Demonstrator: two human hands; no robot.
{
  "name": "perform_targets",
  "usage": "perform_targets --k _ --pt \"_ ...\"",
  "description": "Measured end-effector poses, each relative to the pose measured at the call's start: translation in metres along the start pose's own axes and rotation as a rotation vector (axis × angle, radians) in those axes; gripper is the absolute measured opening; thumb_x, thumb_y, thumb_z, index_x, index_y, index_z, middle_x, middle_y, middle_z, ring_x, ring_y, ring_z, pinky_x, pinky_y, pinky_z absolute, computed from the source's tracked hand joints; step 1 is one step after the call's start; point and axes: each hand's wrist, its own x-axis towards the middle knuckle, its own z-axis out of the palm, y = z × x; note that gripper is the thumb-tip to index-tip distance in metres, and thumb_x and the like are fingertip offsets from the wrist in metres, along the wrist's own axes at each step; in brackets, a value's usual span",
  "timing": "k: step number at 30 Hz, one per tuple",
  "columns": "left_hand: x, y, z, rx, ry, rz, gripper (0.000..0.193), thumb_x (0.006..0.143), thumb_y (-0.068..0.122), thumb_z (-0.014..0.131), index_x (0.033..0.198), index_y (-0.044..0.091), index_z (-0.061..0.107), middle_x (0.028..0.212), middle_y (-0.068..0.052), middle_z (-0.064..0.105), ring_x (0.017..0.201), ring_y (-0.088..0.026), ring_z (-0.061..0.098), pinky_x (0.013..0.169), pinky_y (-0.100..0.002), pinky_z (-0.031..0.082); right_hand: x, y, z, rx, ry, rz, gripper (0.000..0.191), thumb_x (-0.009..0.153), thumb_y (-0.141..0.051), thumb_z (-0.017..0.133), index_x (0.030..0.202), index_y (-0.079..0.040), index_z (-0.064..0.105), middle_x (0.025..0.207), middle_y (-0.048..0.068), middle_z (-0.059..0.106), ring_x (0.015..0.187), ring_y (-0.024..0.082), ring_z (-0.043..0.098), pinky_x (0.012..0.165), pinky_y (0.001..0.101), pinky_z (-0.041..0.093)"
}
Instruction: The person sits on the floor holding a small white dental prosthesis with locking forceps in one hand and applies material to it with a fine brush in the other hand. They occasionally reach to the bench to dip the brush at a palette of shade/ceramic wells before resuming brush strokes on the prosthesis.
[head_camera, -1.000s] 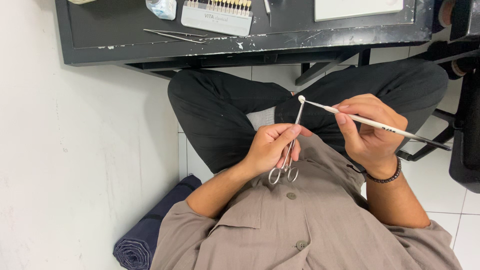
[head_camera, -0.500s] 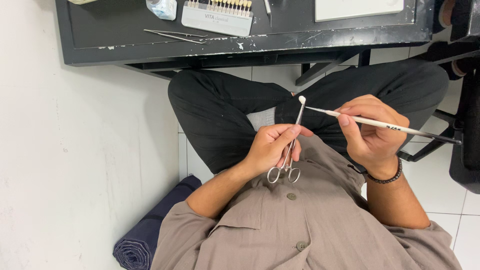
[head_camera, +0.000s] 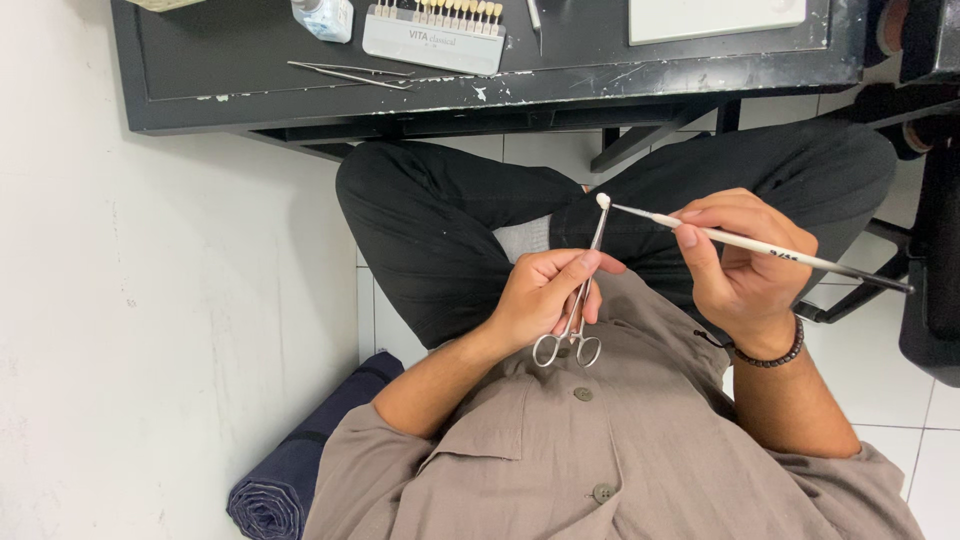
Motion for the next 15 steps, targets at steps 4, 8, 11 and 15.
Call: perform_targets --k 4,8,11,15 --pt "-0.0011 -0.0012 -0.0004 -0.040 -0.009 -0.003 0.044 0.113 0.031 0.047 0.119 -0.005 0.071 0.067 -0.006 0.067 0.045 -0.004 0.053 0.041 -0.019 0.039 -0.0019 -0.0014 0.0012 0.065 0.018 -0.023 0.007 0.106 0.002 0.073 0.106 0.004 0.066 0.094 0.016 0.072 0.080 0.019 0.070 0.066 0.0238 0.053" --pt "-0.0007 -0.0033 0.0000 -0.035 -0.012 0.011 0.044 0.114 0.031 0.047 0.119 -0.005 0.071 0.067 -0.006 0.067 0.045 -0.004 0.053 0.041 -0.019 0.040 -0.0014 -0.0015 0.0007 0.047 -0.005 -0.034 0.008 0.107 0.002 0.072 0.105 0.004 0.065 0.096 0.016 0.072 0.083 0.019 0.071 0.068 0.0238 0.054" --pt "0.0010 -0.0041 -0.0002 -0.015 -0.022 0.041 0.043 0.114 0.031 0.046 0.119 -0.005 0.070 0.067 -0.006 0.067 0.045 -0.005 0.053 0.041 -0.019 0.040 0.0005 0.0000 0.0002 0.038 -0.013 -0.057 0.007 0.105 0.002 0.072 0.105 0.004 0.065 0.095 0.017 0.072 0.082 0.019 0.071 0.067 0.0233 0.055" --pt "-0.0004 -0.0035 -0.0016 -0.007 -0.016 0.017 0.044 0.114 0.031 0.046 0.119 -0.005 0.071 0.067 -0.005 0.067 0.045 -0.004 0.054 0.042 -0.019 0.040 -0.0021 -0.0008 0.0011 0.020 0.001 -0.020 0.007 0.106 0.003 0.072 0.107 0.005 0.066 0.095 0.018 0.072 0.081 0.019 0.070 0.064 0.0225 0.052"
